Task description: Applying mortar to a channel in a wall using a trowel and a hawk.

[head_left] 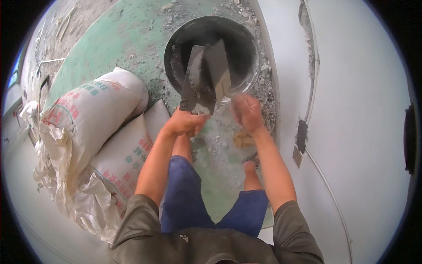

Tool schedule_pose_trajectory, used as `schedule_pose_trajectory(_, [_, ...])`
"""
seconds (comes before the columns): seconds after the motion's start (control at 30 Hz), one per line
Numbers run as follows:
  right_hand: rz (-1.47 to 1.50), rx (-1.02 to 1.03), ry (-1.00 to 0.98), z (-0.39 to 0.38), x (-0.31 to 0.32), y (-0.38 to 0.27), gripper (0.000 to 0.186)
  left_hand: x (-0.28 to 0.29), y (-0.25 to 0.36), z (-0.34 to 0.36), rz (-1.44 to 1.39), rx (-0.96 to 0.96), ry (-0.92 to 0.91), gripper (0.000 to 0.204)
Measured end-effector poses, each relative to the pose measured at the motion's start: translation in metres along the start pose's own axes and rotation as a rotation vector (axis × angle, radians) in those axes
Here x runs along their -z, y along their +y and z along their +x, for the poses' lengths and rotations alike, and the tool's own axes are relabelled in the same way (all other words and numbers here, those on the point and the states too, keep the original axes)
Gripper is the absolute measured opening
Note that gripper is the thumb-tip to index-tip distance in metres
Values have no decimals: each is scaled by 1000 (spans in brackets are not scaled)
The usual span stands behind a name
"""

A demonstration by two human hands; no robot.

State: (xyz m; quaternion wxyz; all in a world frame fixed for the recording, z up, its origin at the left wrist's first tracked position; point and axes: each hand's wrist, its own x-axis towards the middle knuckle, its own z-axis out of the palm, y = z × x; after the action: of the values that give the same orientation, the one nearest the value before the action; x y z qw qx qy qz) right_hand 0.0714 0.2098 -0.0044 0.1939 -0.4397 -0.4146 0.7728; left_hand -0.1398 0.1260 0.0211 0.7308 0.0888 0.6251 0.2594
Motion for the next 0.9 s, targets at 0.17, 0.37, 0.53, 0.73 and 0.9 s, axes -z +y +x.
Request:
schedule_pose_trajectory(0.17, [-158, -14, 146, -75, 33, 57, 35, -7, 1, -7, 20, -94, 7, 12])
schedule_pose_trajectory(0.37, [245, -274, 426, -182, 65, 45, 25, -41, -7, -33, 185, 71, 83, 10])
schedule_pose_trajectory(0.53, [-337, -82, 470, -268, 95, 67, 25, -84, -75, -23, 182, 38, -80, 14])
schedule_pose_trajectory(0.73, [-834, -17, 529, -365, 137, 90, 33, -161, -102, 21, 569, 181, -283, 25])
schedule_pose_trajectory(0.9, [-936, 142, 538, -367, 180, 127, 32, -187, -114, 112, 811, 47, -614, 22])
